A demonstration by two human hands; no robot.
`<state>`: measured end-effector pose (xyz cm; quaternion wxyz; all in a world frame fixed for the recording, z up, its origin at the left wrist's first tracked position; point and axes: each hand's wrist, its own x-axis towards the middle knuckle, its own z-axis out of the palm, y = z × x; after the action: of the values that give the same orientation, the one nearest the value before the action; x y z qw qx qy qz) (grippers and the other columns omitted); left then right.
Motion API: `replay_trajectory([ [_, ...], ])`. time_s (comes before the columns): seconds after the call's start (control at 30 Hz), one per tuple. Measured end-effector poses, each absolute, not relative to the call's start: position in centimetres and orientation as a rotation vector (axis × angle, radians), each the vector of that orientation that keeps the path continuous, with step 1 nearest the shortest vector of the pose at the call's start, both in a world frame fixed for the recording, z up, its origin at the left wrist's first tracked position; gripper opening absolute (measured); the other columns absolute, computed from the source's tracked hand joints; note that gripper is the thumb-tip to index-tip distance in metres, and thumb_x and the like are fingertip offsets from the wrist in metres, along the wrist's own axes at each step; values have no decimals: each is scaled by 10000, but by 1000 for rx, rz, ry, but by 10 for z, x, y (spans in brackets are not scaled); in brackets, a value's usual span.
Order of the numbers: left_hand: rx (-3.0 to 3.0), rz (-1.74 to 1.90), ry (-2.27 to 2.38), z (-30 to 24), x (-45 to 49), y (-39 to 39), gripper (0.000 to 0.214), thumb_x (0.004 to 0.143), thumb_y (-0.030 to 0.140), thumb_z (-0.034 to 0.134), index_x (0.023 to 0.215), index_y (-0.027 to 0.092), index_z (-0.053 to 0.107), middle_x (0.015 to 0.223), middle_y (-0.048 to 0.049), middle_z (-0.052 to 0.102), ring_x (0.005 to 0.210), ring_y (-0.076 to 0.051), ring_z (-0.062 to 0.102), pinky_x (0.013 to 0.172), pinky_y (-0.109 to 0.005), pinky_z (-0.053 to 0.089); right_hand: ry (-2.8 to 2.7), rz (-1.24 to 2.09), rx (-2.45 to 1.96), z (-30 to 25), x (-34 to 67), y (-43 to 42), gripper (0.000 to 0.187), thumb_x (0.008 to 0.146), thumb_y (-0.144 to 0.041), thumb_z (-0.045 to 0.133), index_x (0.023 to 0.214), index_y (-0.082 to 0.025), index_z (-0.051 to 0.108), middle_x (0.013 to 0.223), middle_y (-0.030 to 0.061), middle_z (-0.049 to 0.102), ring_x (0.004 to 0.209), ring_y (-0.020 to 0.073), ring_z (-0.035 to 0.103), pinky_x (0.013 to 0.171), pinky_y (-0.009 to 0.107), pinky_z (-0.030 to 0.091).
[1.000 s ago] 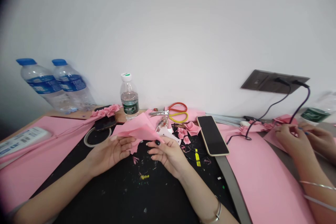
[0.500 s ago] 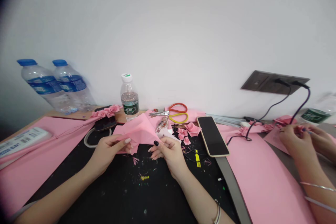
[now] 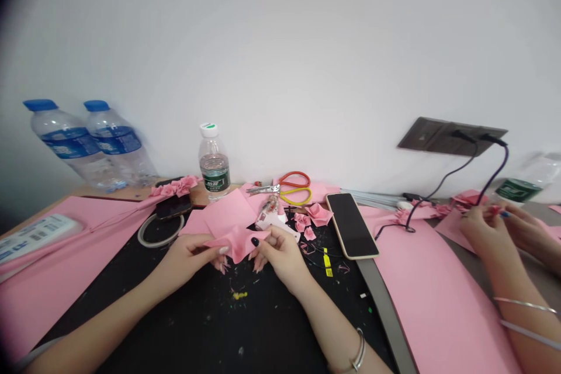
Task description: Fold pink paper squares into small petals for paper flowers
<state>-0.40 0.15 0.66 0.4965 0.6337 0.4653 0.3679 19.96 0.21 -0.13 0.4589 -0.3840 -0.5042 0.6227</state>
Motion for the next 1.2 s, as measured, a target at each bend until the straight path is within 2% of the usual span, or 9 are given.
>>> replay_trajectory([
  [0.2,1453,914,1043,8,4,-3,200,759,293,589,626,148,628,548,-4,655,515,-140,616,560,-228,501,-1222,1581,-866,-5,189,-7,313,777,-461,571,700,-179,462,497,-75,467,342,44,390,321,149,287],
  [0.27,1486,907,1034,11,6,-6,214,760,304,587,609,155,621,540,-9,650,526,-148,611,564,-232,496,-1205,1568,-861,-8,188,-7,335,785,-502,538,713,-185,456,475,-100,385,304,25,284,291,143,204],
  [0.33,1512,985,1067,16,8,-9,202,757,304,588,614,166,621,564,-12,647,540,-156,605,567,-238,489,-1160,1542,-891,-12,189,-6,383,800,-544,489,665,-191,425,451,-91,385,291,30,283,281,150,172],
  [0.43,1630,1124,1156,19,10,-15,191,746,293,600,594,179,623,568,-10,625,532,-155,578,527,-225,460,-1147,1517,-882,-17,190,-5,425,818,-589,414,672,-191,441,427,-56,464,294,59,356,276,160,206],
  [0.5,1729,1124,1139,17,12,-17,141,737,266,615,623,192,651,596,-13,645,570,-162,586,577,-229,462,-1150,1512,-870,-18,190,-6,458,778,-641,423,709,-190,462,406,-56,477,291,69,364,286,167,232],
  [0.63,1743,1133,1111,11,17,-18,71,721,246,634,686,217,689,711,-25,691,663,-184,609,642,-234,470,-1147,1419,-928,-13,189,-9,469,749,-637,475,625,-185,462,402,-67,422,319,61,328,328,178,225],
  [0.8,1675,1041,1042,15,25,-14,158,744,278,609,628,181,655,632,-11,637,593,-155,565,571,-213,440,-1143,1377,-957,-7,190,-8,481,791,-574,466,503,-193,404,408,-68,320,352,67,264,359,200,182],
  [1.03,1143,1233,1019,15,53,-6,150,747,312,630,751,168,587,604,27,561,591,-121,527,563,-198,421,-1110,1121,-1036,-6,191,-8,487,828,-548,435,488,-208,362,433,-51,321,377,93,287,396,236,210],
  [1.2,1035,1220,884,5,63,-4,256,803,373,551,683,148,575,614,4,566,593,-130,542,615,-244,447,-1225,1065,-1154,-8,191,-11,508,862,-533,375,472,-206,374,431,-37,329,394,103,299,416,250,210],
])
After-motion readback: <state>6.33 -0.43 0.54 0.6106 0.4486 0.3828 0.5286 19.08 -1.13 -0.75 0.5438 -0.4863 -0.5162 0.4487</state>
